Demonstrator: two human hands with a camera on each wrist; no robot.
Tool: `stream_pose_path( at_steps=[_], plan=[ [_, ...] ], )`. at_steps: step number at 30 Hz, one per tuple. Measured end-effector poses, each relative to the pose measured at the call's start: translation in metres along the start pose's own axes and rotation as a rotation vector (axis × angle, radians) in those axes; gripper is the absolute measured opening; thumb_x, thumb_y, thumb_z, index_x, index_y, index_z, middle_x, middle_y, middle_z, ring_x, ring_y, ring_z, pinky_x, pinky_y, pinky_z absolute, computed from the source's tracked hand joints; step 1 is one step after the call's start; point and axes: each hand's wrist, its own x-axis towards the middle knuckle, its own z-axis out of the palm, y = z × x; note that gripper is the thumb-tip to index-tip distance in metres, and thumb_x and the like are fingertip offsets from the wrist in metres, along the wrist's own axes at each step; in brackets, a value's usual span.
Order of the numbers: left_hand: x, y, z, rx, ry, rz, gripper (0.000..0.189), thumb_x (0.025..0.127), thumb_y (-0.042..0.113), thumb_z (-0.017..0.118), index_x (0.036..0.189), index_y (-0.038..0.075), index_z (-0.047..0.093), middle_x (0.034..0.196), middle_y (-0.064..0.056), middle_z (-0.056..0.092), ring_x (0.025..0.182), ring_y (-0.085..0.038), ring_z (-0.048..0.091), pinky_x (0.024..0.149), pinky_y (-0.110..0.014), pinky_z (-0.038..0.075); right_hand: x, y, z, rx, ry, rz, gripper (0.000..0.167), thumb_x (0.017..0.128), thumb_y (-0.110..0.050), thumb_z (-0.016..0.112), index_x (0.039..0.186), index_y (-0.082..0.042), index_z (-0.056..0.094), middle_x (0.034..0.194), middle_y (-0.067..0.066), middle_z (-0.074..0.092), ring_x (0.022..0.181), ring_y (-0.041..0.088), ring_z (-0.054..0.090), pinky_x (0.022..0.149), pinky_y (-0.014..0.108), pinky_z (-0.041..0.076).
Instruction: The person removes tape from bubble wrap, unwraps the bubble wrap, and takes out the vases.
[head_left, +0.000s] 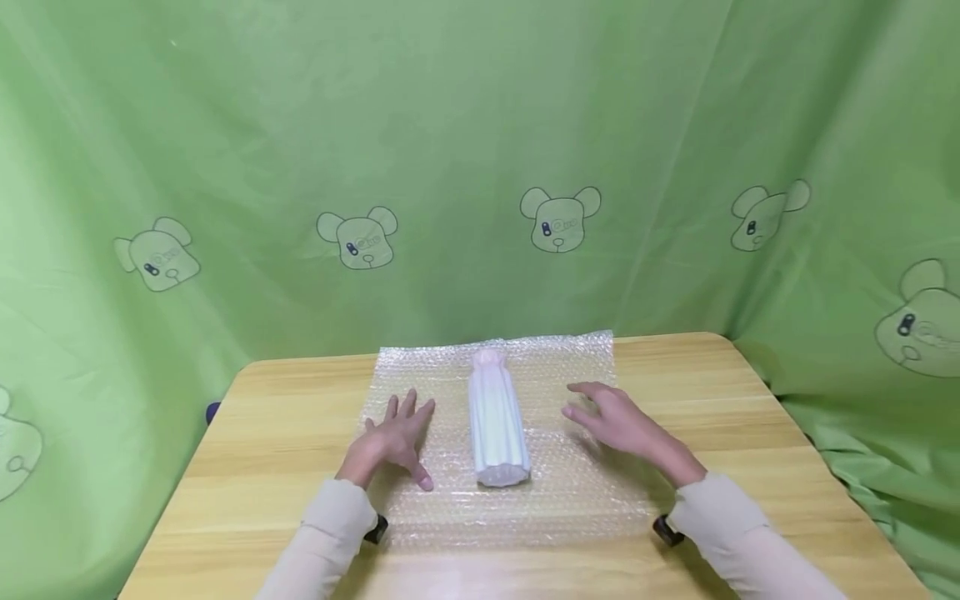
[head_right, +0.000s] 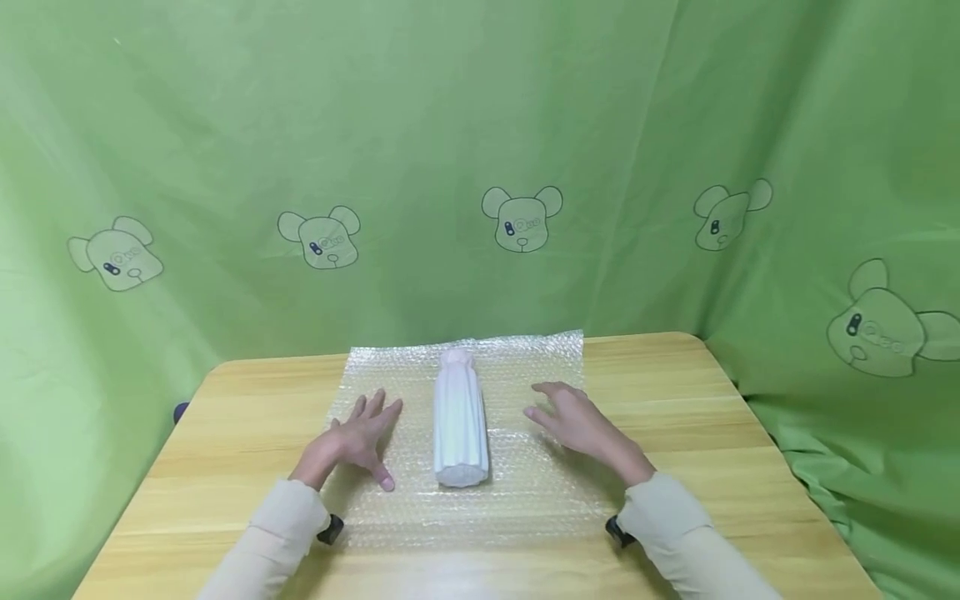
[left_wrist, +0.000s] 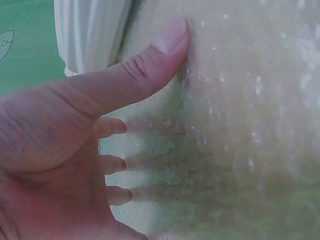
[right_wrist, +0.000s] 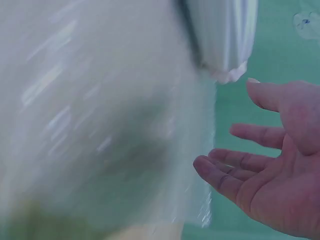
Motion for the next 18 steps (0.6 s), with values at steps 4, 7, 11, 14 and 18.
stream_pose_path(
  at_steps=[4, 7, 11, 14, 18],
  plan=[
    [-0.002, 0.0, -0.003, -0.01, -0.013, 0.006, 0.136, 0.058, 0.035, 0.097, 0.165, 0.014, 0.017, 0.169, -0.023, -0.005, 0.152, -0.052, -0.004, 0.107, -0.084, 0.003, 0.022, -0.025, 0.005, 0.126, 0.01, 0.096, 0.061, 0.104, -0.033, 0.061, 0.146, 0.01, 0.046, 0.142, 0.035, 0.052, 0.119, 0.051, 0.06, 0.098, 0.057, 0.054],
    [-0.003, 0.0, -0.006, -0.016, -0.021, 0.001, 0.13, 0.063, 0.033, 0.096, 0.165, 0.015, 0.019, 0.169, -0.022, -0.003, 0.152, -0.051, -0.004, 0.107, -0.084, 0.004, 0.041, -0.039, 0.012, 0.202, 0.002, 0.193, 0.067, 0.103, -0.037, 0.061, 0.149, 0.008, 0.043, 0.14, 0.035, 0.053, 0.113, 0.046, 0.065, 0.09, 0.051, 0.059],
    [-0.001, 0.0, -0.009, -0.022, -0.016, 0.003, 0.115, 0.072, 0.032, 0.092, 0.164, 0.013, 0.025, 0.169, -0.023, 0.002, 0.152, -0.051, 0.0, 0.106, -0.085, 0.007, 0.061, -0.051, 0.024, 0.313, -0.06, 0.339, 0.077, 0.101, -0.044, 0.062, 0.156, 0.002, 0.034, 0.138, 0.033, 0.053, 0.107, 0.042, 0.065, 0.079, 0.047, 0.063],
    [0.001, 0.0, -0.01, -0.026, 0.005, 0.008, 0.104, 0.078, 0.034, 0.088, 0.162, 0.012, 0.03, 0.169, -0.024, 0.007, 0.152, -0.052, 0.005, 0.106, -0.086, 0.01, 0.071, -0.057, 0.031, 0.393, -0.113, 0.437, 0.087, 0.097, -0.051, 0.065, 0.16, -0.003, 0.027, 0.142, 0.032, 0.05, 0.109, 0.041, 0.064, 0.075, 0.047, 0.063],
    [0.004, 0.0, -0.012, -0.024, 0.058, 0.012, 0.098, 0.08, 0.035, 0.087, 0.16, 0.014, 0.035, 0.167, -0.025, 0.015, 0.15, -0.053, 0.013, 0.105, -0.086, 0.018, 0.079, -0.062, 0.039, 0.445, -0.157, 0.501, 0.099, 0.092, -0.056, 0.07, 0.161, -0.004, 0.022, 0.135, 0.03, 0.056, 0.102, 0.039, 0.068, 0.075, 0.049, 0.063]
  ],
)
